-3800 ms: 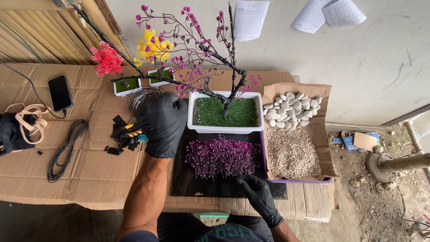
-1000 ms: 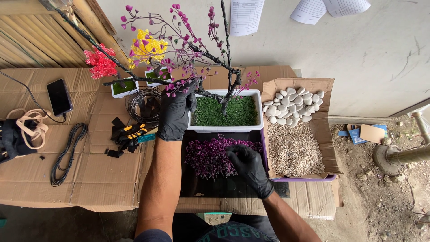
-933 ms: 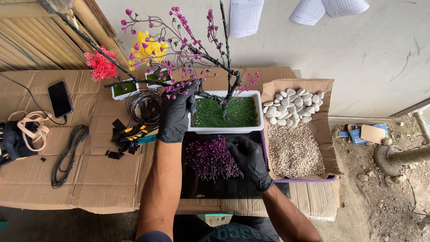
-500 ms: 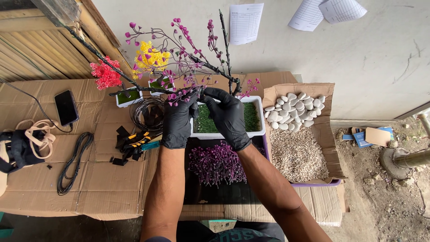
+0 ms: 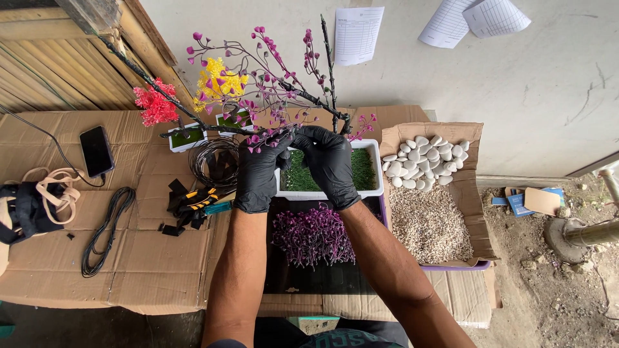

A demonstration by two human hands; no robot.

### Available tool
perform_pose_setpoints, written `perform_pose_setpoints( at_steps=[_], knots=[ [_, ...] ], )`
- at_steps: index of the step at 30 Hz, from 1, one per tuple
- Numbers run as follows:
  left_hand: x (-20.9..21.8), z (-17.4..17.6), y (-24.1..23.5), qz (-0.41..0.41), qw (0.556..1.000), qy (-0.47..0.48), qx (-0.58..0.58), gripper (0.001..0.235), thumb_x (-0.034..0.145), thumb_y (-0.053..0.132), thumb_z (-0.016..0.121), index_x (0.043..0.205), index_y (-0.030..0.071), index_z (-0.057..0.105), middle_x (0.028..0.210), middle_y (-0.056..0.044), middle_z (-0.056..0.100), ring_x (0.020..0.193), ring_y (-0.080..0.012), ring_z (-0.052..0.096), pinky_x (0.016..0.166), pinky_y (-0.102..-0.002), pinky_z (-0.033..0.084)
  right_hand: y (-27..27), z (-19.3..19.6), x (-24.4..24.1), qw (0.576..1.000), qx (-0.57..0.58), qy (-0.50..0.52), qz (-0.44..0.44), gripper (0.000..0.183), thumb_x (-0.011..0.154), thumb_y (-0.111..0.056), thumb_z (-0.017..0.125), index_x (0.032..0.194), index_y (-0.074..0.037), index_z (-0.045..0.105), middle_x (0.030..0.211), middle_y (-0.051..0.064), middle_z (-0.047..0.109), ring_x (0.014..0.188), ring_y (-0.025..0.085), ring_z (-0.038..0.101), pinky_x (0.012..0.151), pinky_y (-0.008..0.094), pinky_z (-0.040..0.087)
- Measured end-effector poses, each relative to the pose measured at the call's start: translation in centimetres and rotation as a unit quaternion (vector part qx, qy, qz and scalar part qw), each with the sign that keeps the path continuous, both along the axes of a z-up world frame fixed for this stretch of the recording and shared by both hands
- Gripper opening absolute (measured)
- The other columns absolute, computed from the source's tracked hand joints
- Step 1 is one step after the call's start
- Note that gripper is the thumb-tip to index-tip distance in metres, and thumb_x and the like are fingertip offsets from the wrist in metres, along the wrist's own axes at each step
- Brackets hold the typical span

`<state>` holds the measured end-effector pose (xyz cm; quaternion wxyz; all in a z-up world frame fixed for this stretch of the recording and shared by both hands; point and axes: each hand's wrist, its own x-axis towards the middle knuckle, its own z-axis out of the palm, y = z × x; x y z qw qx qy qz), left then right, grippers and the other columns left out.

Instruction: The person assembles a miniature bonsai tree by attaching small purple artificial flowers to the branches of a black wire tree in a white rectangular pot. The person repeatedly picks up flower pieces from a tray and secures them onto the branches, gradually increasing the floral coverage.

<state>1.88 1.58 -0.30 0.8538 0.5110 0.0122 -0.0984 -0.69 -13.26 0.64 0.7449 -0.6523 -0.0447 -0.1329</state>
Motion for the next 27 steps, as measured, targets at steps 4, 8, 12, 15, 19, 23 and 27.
perform_pose_setpoints(
  at_steps=[4, 8, 12, 15, 19, 23, 27],
  knots=[
    [0.3, 0.1, 0.5, -0.017, 1.000, 0.011, 0.004, 0.020, 0.084, 0.021, 0.077, 0.094, 0.003, 0.080, 0.071, -0.008, 0.068, 0.058, -0.0199, 0.061, 0.051, -0.034, 0.048, 0.2, -0.2, 0.4, 1.000, 0.021, -0.001, 0.003, 0.009, 0.086, -0.005, 0.082, 0.095, -0.004, 0.081, 0.076, 0.013, 0.075, 0.043, 0.013, 0.061, 0.045, 0.027, 0.051],
    [0.6, -0.1, 0.9, -0.034, 0.999, 0.025, 0.007, 0.020, 0.084, 0.020, 0.077, 0.094, 0.004, 0.080, 0.072, -0.008, 0.069, 0.059, -0.0211, 0.062, 0.052, -0.035, 0.049, 0.0, -0.5, 0.5, 1.000, 0.022, -0.004, 0.002, 0.010, 0.085, -0.005, 0.084, 0.095, -0.004, 0.081, 0.076, 0.015, 0.075, 0.044, 0.014, 0.061, 0.044, 0.028, 0.052],
    [0.8, -0.3, 1.4, -0.044, 0.998, 0.033, 0.007, 0.019, 0.084, 0.020, 0.077, 0.093, 0.004, 0.080, 0.073, -0.009, 0.070, 0.060, -0.0218, 0.063, 0.053, -0.035, 0.050, -0.1, -0.9, 0.7, 1.000, 0.019, -0.004, 0.003, 0.012, 0.085, -0.004, 0.084, 0.097, -0.003, 0.080, 0.076, 0.015, 0.074, 0.044, 0.014, 0.060, 0.045, 0.027, 0.051],
    [0.7, -0.7, 1.8, -0.055, 0.998, 0.042, 0.006, 0.019, 0.084, 0.020, 0.077, 0.093, 0.004, 0.080, 0.074, -0.009, 0.071, 0.061, -0.0226, 0.064, 0.054, -0.036, 0.051, -0.1, -0.4, 0.4, 1.000, 0.004, -0.011, 0.005, 0.009, 0.087, -0.006, 0.083, 0.096, -0.004, 0.081, 0.080, 0.014, 0.076, 0.044, 0.013, 0.060, 0.048, 0.028, 0.052],
    [0.9, -0.9, 2.0, -0.074, 0.996, 0.053, 0.006, 0.018, 0.084, 0.020, 0.077, 0.092, 0.004, 0.080, 0.075, -0.010, 0.072, 0.063, -0.0237, 0.066, 0.056, -0.037, 0.053, -0.2, -0.3, 0.3, 1.000, -0.005, -0.007, 0.006, 0.009, 0.088, -0.007, 0.083, 0.097, -0.005, 0.080, 0.078, 0.014, 0.075, 0.045, 0.013, 0.059, 0.047, 0.028, 0.051],
    [1.3, -1.1, 2.1, -0.086, 0.994, 0.064, 0.005, 0.018, 0.084, 0.020, 0.077, 0.091, 0.004, 0.080, 0.076, -0.011, 0.073, 0.064, -0.0248, 0.068, 0.058, -0.038, 0.054, 0.1, -0.2, 0.2, 1.000, -0.006, -0.007, 0.008, 0.012, 0.088, -0.007, 0.083, 0.100, -0.005, 0.080, 0.080, 0.014, 0.075, 0.047, 0.011, 0.057, 0.050, 0.028, 0.051],
    [1.5, -1.1, 2.2, -0.097, 0.993, 0.071, 0.005, 0.017, 0.084, 0.019, 0.077, 0.091, 0.004, 0.080, 0.077, -0.011, 0.074, 0.065, -0.0255, 0.069, 0.059, -0.038, 0.056, 0.2, -1.3, 0.7, 1.000, 0.005, -0.005, -0.001, 0.012, 0.088, -0.007, 0.083, 0.100, -0.004, 0.080, 0.078, 0.014, 0.074, 0.046, 0.012, 0.056, 0.049, 0.028, 0.050]
  ],
)
